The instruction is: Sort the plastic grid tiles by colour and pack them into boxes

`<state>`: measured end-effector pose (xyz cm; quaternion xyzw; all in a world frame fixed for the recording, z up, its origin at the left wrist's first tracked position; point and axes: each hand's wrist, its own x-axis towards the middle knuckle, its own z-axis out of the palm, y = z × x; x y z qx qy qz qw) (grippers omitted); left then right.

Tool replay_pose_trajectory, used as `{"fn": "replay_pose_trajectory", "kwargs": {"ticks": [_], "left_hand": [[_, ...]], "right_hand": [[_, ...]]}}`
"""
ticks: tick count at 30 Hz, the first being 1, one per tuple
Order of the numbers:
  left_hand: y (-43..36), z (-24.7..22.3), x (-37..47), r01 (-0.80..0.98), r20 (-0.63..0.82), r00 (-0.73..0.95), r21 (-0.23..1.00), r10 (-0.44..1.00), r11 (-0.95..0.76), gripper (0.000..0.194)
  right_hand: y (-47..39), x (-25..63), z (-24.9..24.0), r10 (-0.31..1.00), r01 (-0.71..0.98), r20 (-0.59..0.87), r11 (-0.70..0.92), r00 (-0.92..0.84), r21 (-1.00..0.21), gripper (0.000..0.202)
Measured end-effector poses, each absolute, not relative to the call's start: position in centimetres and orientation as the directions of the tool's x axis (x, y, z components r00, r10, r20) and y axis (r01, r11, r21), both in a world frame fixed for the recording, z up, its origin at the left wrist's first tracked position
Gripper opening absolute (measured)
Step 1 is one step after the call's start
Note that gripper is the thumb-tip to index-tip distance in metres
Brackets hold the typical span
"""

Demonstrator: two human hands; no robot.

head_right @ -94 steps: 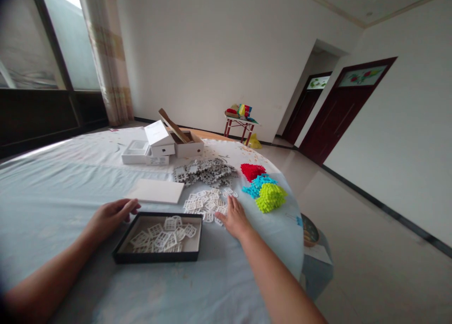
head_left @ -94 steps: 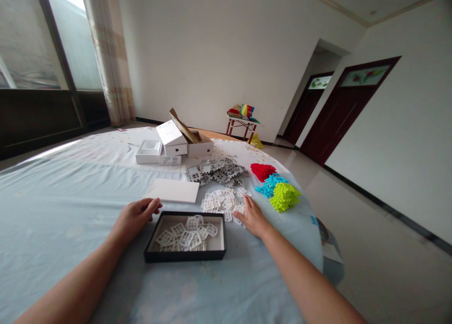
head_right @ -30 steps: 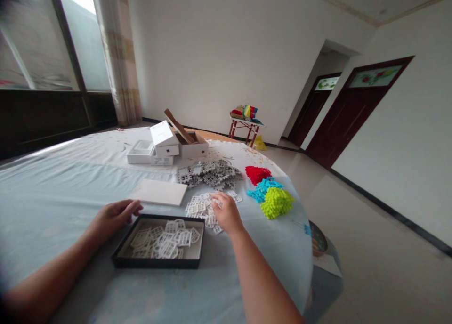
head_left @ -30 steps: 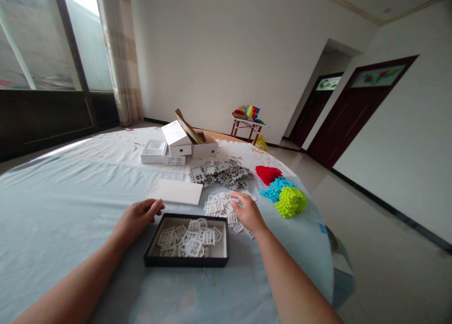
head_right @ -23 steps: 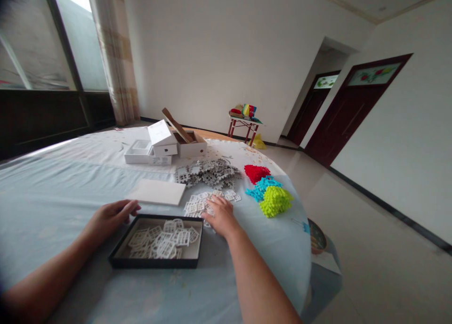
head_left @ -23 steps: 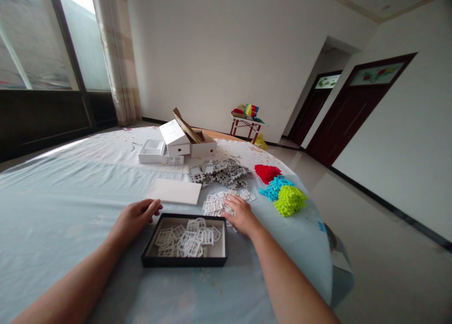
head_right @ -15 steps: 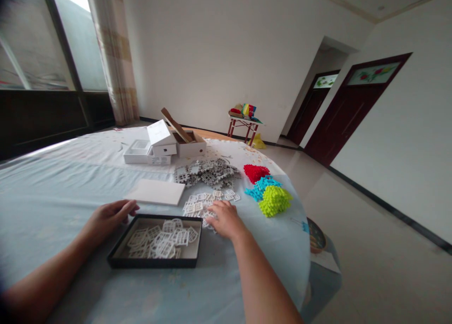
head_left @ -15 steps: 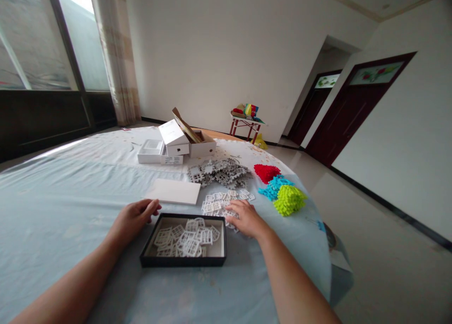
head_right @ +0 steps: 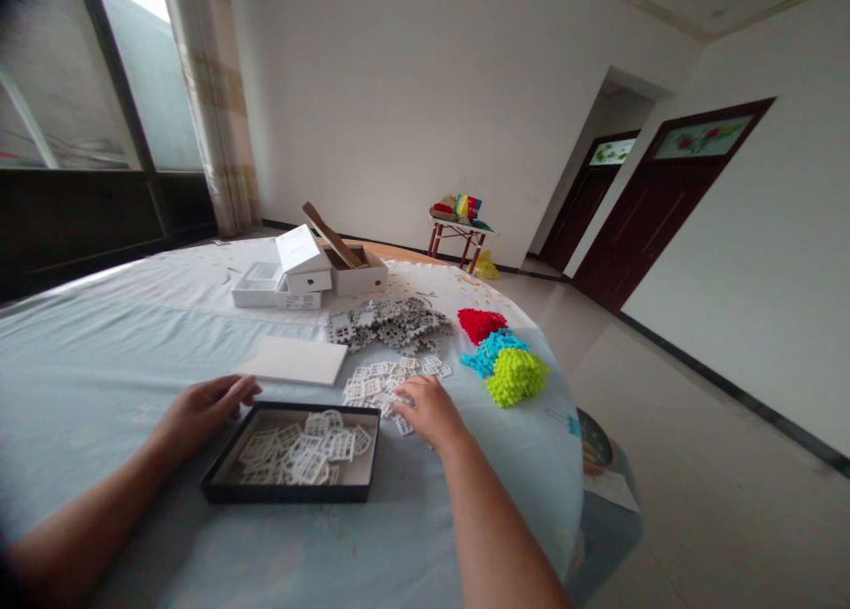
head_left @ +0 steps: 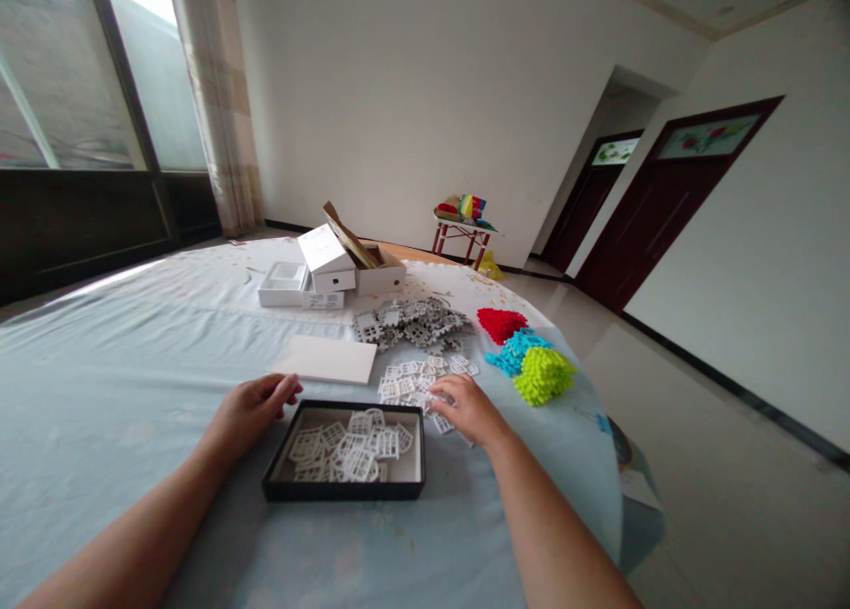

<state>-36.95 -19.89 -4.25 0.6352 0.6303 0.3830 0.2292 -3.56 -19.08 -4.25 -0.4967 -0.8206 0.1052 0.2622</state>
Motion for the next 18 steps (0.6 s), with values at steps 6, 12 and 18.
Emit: {"fn": "replay_pose_trajectory", "kwargs": {"ticks": [6,12,18], "left_hand": [[-19.7,-4.6,-37.0,0.615,0.204,-0.082,0.780,0.976,-0.111,0.044],[-19.8,-4.4,-36.9,0.609,0.202,-0.083,0.786,0.976,-0.111,0.044],[-19.6,-4.7,-37.0,0.601,0.195,-0.071,0.791,0.978,-0.114,0.045]], "right_hand": [[-18.3,-3.0,-4.8,0.882,0.807,0.381,0.428,-0.276,-0.406,0.023],[-18.2,-2.5,-4.4,0.867,0.719,0.492,0.394,-0.083,-0.573,0.025],[-20.3,-4.8,-1.9,0.884,0.475,0.466,0.395,0.036,-0.786,0.034]]}}
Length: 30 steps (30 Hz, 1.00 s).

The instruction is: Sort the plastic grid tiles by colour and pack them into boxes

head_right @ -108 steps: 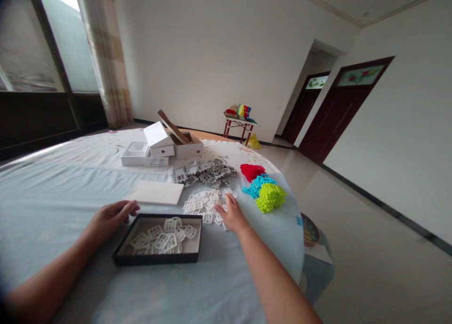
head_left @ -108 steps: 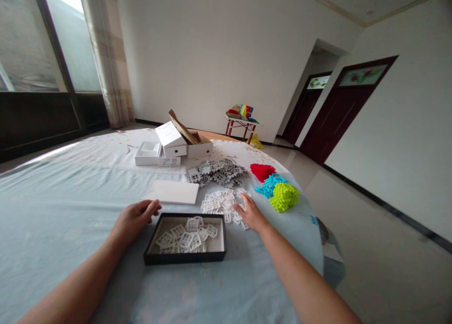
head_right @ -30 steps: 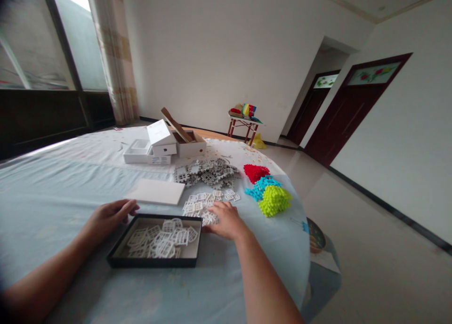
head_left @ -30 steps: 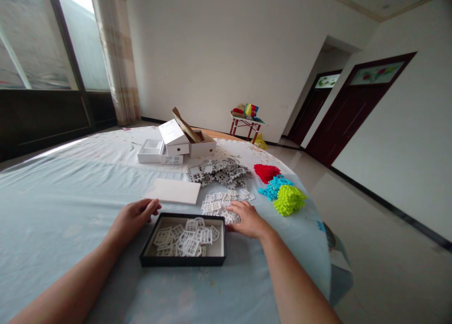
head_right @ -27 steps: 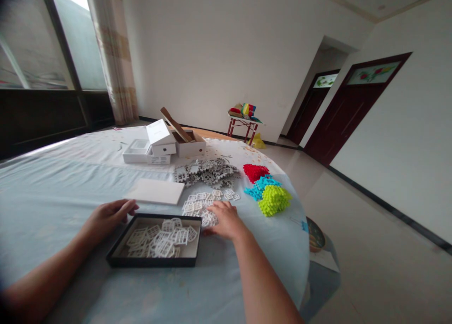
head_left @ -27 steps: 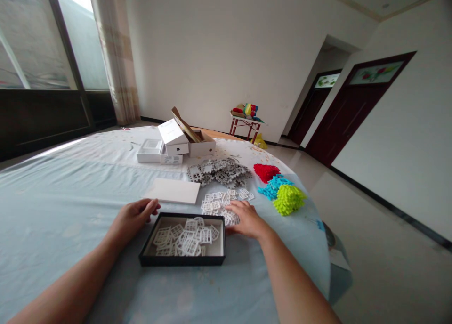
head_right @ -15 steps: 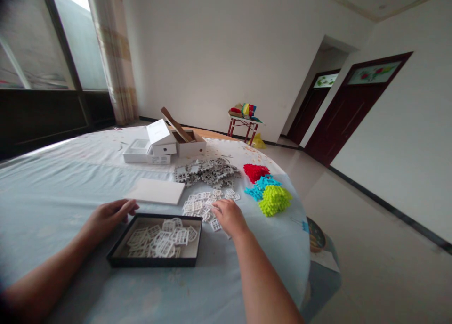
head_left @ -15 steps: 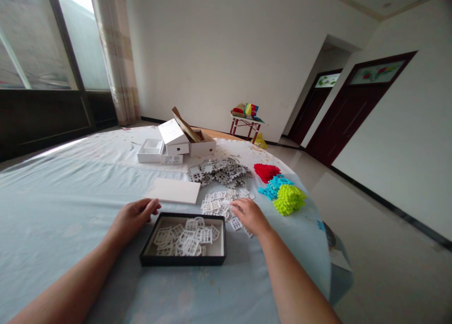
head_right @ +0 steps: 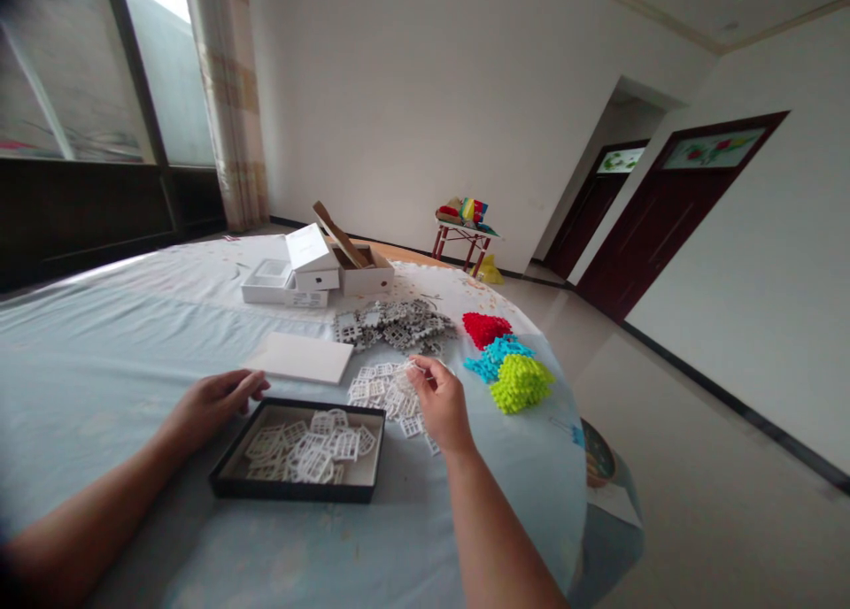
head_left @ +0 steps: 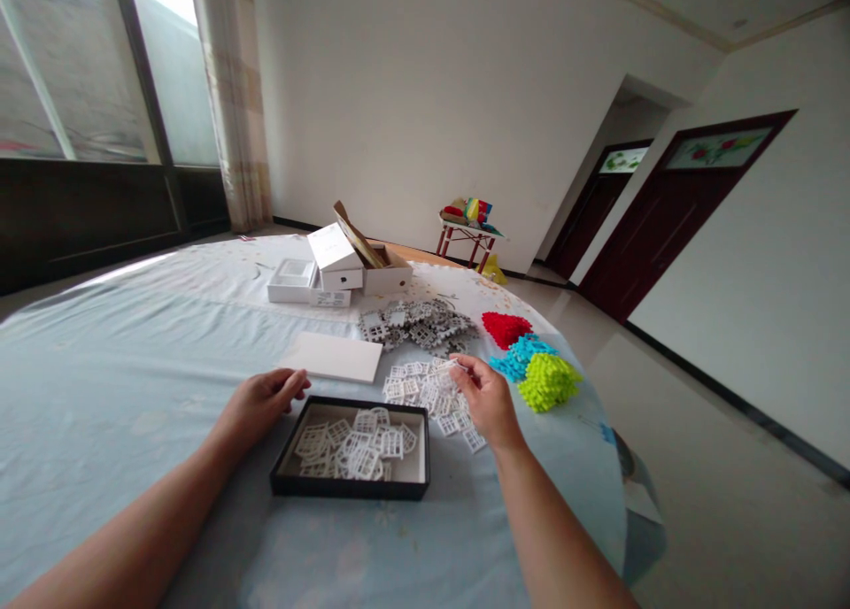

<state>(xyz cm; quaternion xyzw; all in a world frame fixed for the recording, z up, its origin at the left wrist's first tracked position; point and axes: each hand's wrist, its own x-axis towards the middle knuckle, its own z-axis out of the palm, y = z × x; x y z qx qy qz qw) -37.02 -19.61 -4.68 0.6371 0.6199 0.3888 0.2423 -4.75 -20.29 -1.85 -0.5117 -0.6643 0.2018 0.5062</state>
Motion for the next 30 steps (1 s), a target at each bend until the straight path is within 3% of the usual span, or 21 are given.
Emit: {"fn": "replay_pose_trajectory", "kwargs": {"ticks": [8,11,15,20,24,30], "left_hand": [[-19.8,-4.5,-36.9,0.605,0.190,-0.078,0.790,0.979,-0.105,0.044],[-19.8,-4.4,-36.8,0.605,0.188,-0.084,0.790,0.978,-0.100,0.044],[-19.7,-4.6,-36.9,0.614,0.176,-0.069,0.784,0.982,-0.097,0.045],[-19.8,-4.6,-37.1,0.632,0.147,-0.050,0.771,0.988,-0.082,0.045],[-19.9,-4.4,-37.0,0.638,0.131,-0.049,0.767,0.990,-0.069,0.046],[-19.7,-4.7,-37.1,0.656,0.134,-0.066,0.753,0.989,-0.058,0.050]], "right_hand": [[-23.5,-8.7,-0.1,0.841,0.271,0.405,0.509,-0.358,-0.817,0.034],[-22.9,-7.7,-0.3,0.856,0.305,0.416,0.503,-0.306,-0.809,0.034],[-21.1,-4.5,-1.1,0.891,0.530,0.422,0.442,-0.168,-0.723,0.030],[-19.7,-0.4,-2.6,0.970,0.791,0.180,0.236,-0.161,-0.564,0.038],[-19.4,0.9,-4.0,0.985,0.840,0.033,0.161,-0.168,-0.518,0.062],[-18.8,0.9,-4.9,0.991,0.835,0.034,0.129,-0.132,-0.534,0.073]]}}
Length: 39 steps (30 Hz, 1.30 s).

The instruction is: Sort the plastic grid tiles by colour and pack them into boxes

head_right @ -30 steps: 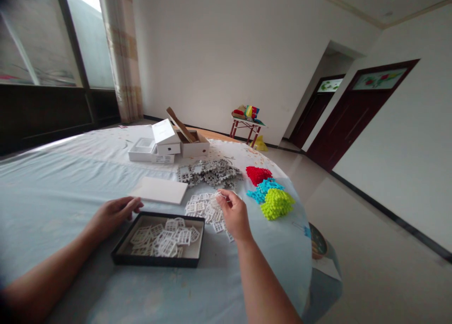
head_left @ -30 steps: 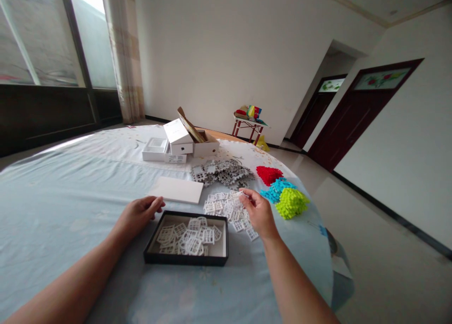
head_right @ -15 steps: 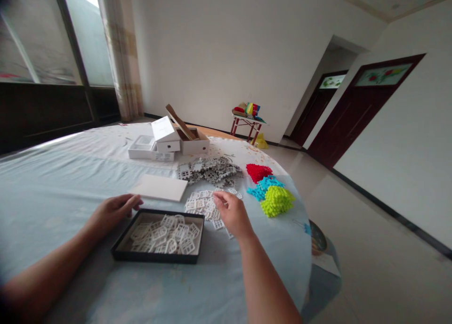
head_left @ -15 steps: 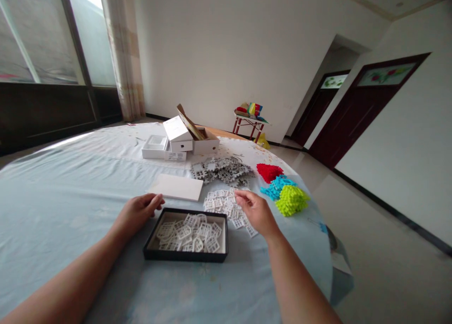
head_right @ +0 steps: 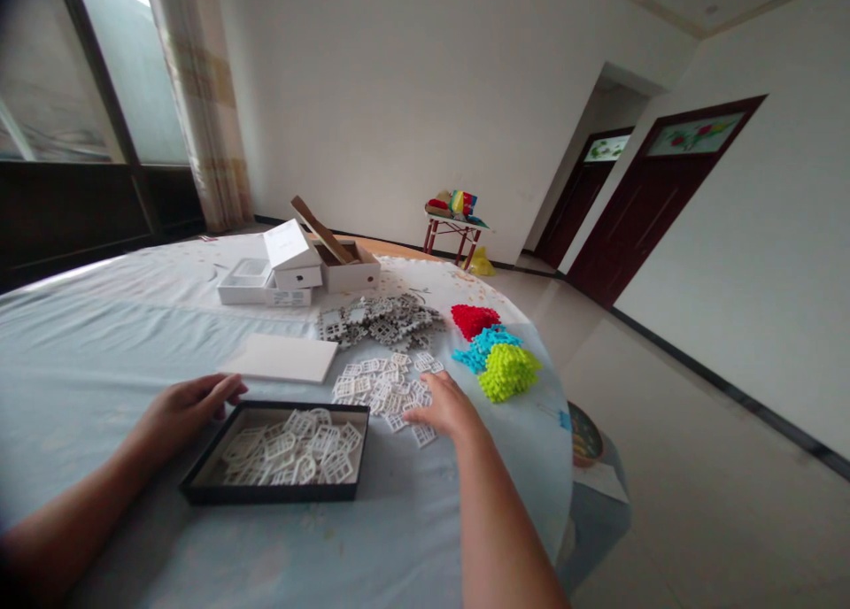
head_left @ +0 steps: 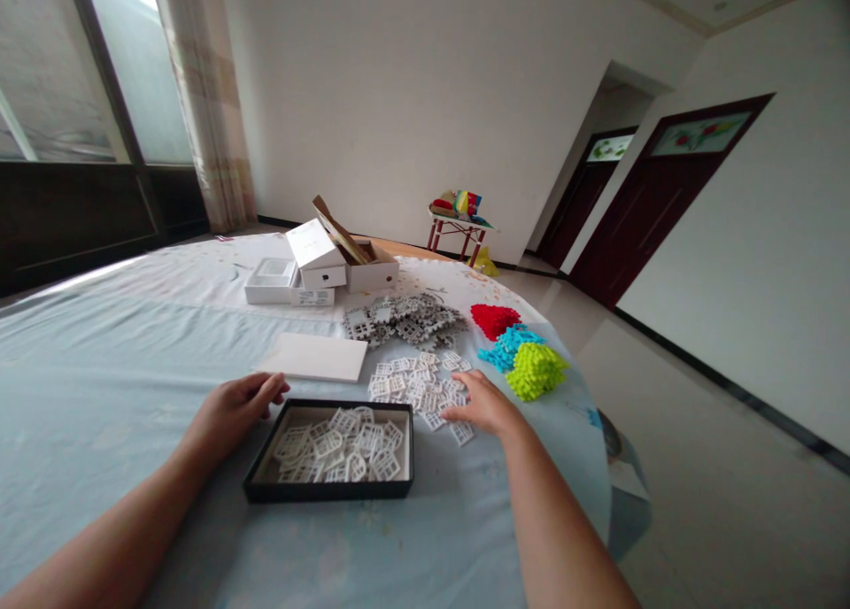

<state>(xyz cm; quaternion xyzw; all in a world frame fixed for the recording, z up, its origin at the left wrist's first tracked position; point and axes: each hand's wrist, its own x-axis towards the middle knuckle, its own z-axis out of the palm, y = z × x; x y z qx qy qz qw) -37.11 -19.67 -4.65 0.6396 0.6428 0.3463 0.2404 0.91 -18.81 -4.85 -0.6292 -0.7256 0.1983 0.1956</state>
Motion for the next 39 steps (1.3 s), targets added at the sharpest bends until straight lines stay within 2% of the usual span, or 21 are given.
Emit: {"fn": "replay_pose_trajectory", "kwargs": {"ticks": [6,12,20,27,33,39], "left_hand": [[-19.8,-4.5,-37.1,0.662,0.137,-0.075,0.748,0.988,-0.053,0.051],[-19.8,-4.5,-37.1,0.675,0.136,-0.081,0.736,0.987,-0.047,0.050],[-19.6,-4.7,-37.2,0.659,0.156,-0.093,0.750,0.983,-0.057,0.049],[-19.5,-5.1,-37.6,0.622,0.168,-0.103,0.780,0.980,-0.069,0.046],[-19.3,-5.4,-37.9,0.598,0.168,-0.100,0.798,0.981,-0.076,0.048],[-19.1,-5.9,-38.2,0.553,0.158,-0.118,0.830,0.980,-0.068,0.051]], "right_hand": [[-18.5,0.5,-4.8,0.989,0.874,0.049,0.147,-0.141,-0.463,0.073],[-18.4,-0.4,-4.8,0.967,0.820,0.094,0.251,-0.237,-0.514,0.058],[-18.4,-0.9,-5.3,0.968,0.806,0.087,0.245,-0.236,-0.538,0.055],[-18.9,-2.3,-5.3,0.981,0.862,0.102,0.196,-0.167,-0.468,0.057],[-19.0,-2.5,-5.4,0.981,0.828,0.100,0.193,-0.165,-0.527,0.032],[-19.1,-2.6,-5.2,0.980,0.779,0.095,0.198,-0.176,-0.595,0.020]]}}
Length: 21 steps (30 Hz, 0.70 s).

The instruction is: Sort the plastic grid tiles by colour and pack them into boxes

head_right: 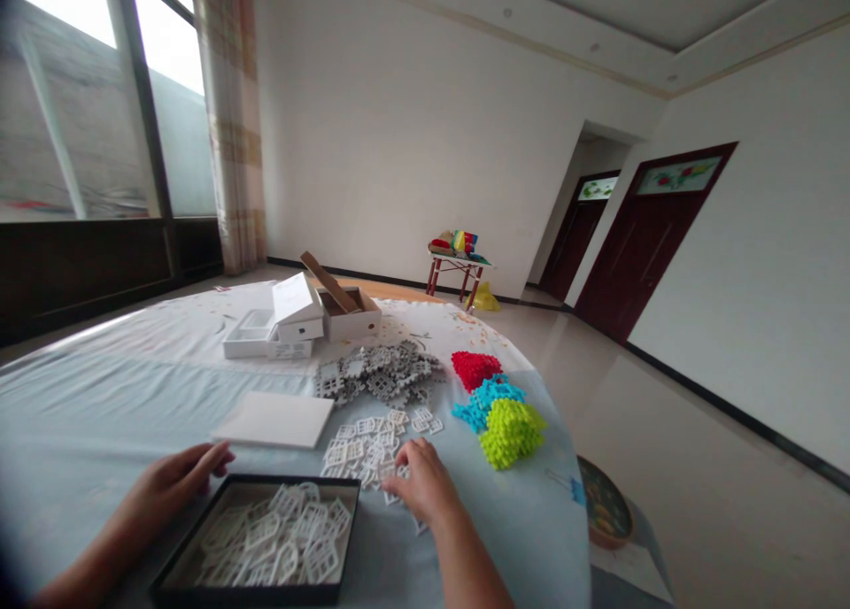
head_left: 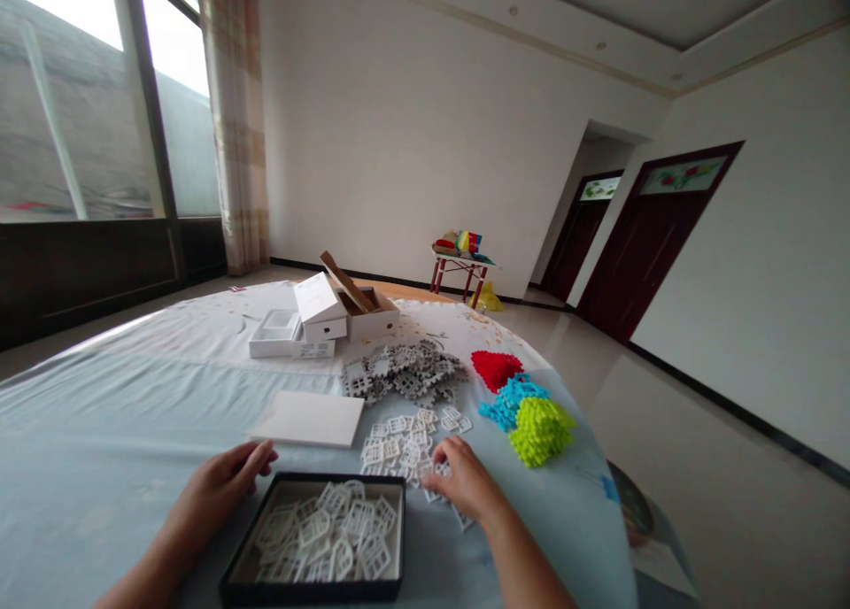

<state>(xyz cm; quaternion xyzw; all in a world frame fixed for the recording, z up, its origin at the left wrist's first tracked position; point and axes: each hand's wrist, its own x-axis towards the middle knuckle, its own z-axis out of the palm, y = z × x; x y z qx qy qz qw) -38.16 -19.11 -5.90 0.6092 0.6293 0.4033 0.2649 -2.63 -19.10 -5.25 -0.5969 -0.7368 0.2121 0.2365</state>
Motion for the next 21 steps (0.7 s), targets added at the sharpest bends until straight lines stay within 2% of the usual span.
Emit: {"fn": "replay_pose_trajectory", "kwargs": {"ticks": [21], "left_hand": [[-19.6,-6.7,-37.8,0.496,0.174,-0.221,0.867,0.959,-0.043,0.050]], "right_hand": [[-18.8,-2.6,-6.5,0.958,0.647,0.128,0.270,-0.258,-0.713,0.009]]}}
